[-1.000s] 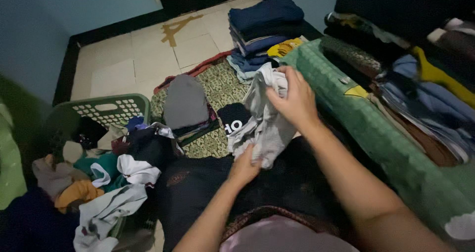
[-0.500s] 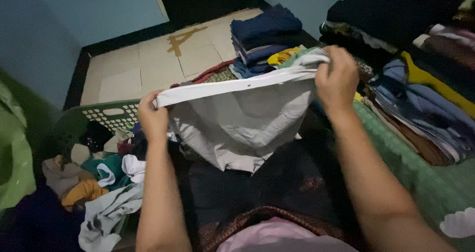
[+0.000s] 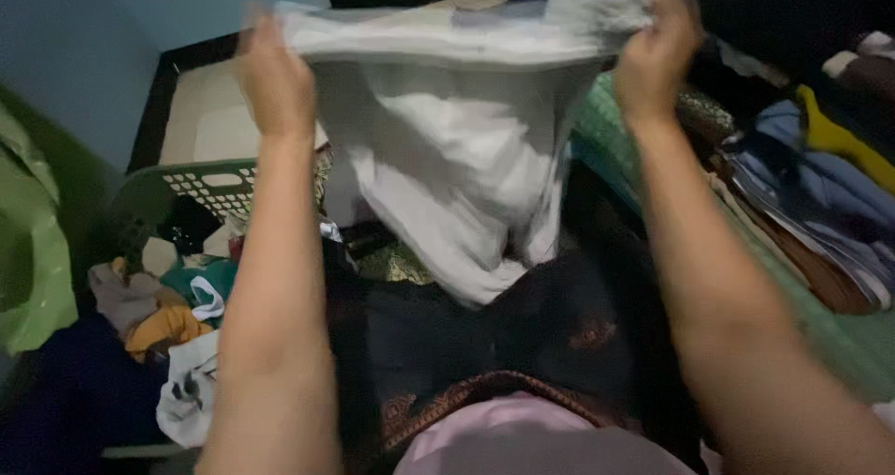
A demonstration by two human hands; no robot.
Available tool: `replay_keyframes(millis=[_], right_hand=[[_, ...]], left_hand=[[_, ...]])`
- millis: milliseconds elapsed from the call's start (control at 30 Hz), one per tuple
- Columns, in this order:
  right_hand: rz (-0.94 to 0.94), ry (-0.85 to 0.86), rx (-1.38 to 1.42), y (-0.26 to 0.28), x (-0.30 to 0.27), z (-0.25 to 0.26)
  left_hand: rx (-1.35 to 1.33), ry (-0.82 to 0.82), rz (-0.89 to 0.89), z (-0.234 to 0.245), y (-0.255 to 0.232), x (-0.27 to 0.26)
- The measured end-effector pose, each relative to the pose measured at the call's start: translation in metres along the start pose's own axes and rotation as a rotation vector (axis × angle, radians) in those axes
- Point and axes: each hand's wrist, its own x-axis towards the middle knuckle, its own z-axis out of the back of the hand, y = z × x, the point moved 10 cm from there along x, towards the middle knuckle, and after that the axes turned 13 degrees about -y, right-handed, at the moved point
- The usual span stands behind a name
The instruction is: The person picks up various articles of clothing from a laundry basket, spreads them out on the floor, folds them by hand, and places the folded items into a separate pile.
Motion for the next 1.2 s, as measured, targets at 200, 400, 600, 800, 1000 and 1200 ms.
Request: replay_keyframes(millis=[200, 400, 600, 800, 1000, 1200], right_hand=[[-0.473, 0.823, -0.631, -0.032, -0.101, -0.021], [-0.465, 1.924, -0.764, 0.015, -0.284, 0.041], [-0.225, 1.457, -0.4, 0.075, -0.264, 0.07], [-0.439, 1.832, -0.259, 0.127, -0.334, 0.093], [-0.333, 1.852, -0.906, 0.141, -0.301, 0.063], [-0.506, 1.567, -0.859, 0.123, -0.322, 0.042]], left_hand=[[0.127, 0.22, -0.094, -0.055, 0.088, -0.046], [0.9, 0.959, -0.274, -0.073, 0.219, -0.229], [0.917, 0.862, -0.084, 0.055, 0.205, -0.288], [0.628, 1.227, 0.082, 0.078, 0.154, -0.342], [0.299, 0.923, -0.145, -0.028, 0.089, -0.315], [0.581, 1.099, -0.144, -0.192, 0.171, -0.377]])
